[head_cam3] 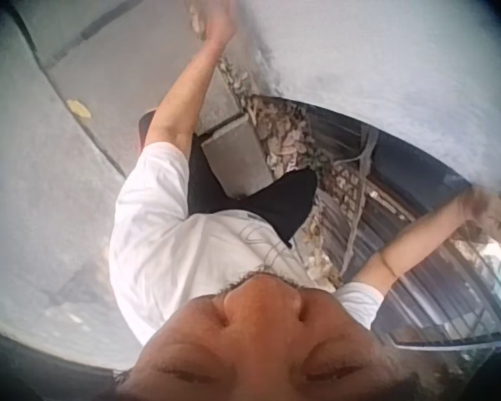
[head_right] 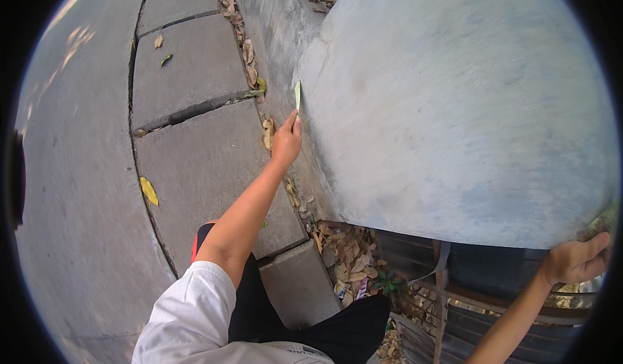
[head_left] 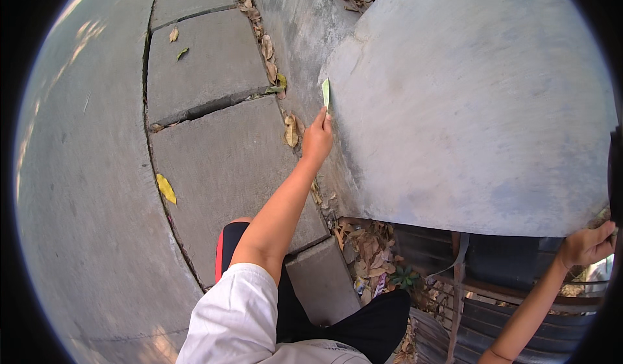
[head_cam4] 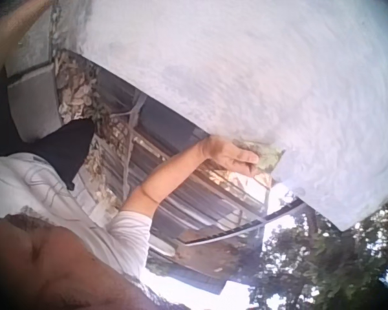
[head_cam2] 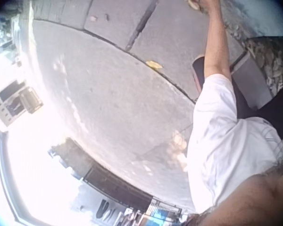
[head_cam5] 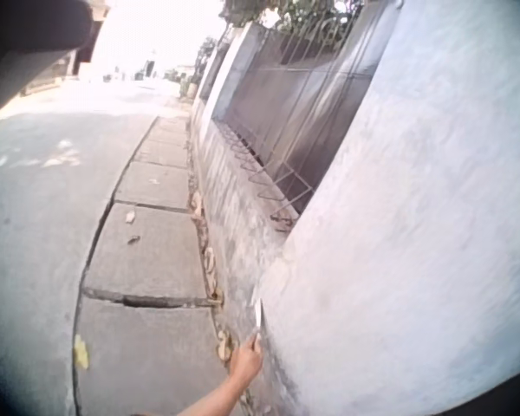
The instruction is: The person scrapes a concrete wall with a scraper and then wipes the surface with a cloth. They move along the wall, scraping and wiping different sections, including the base and a corner area.
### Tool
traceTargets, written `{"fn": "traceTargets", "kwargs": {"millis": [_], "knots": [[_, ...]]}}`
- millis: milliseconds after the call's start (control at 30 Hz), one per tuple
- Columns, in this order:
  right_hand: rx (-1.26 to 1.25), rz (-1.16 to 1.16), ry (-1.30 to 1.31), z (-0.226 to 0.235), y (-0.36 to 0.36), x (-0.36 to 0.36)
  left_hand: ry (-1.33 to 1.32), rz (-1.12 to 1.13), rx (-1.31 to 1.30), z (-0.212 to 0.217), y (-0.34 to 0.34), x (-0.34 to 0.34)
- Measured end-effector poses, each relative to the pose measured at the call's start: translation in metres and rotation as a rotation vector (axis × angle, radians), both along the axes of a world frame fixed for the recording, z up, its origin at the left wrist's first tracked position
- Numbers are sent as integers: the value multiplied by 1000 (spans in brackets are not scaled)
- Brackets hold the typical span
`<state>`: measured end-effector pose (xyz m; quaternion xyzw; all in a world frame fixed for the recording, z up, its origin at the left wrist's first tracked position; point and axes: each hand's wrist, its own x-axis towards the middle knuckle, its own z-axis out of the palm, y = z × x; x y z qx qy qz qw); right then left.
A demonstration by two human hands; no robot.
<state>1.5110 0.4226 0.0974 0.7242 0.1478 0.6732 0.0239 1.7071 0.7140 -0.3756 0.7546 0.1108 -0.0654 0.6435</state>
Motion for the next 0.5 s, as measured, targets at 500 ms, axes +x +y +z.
{"fn": "traceTargets", "kwargs": {"millis": [500], "knots": [[-172,-2,30,-4,44,12,-172,83,-78,68,-33,-18]]}}
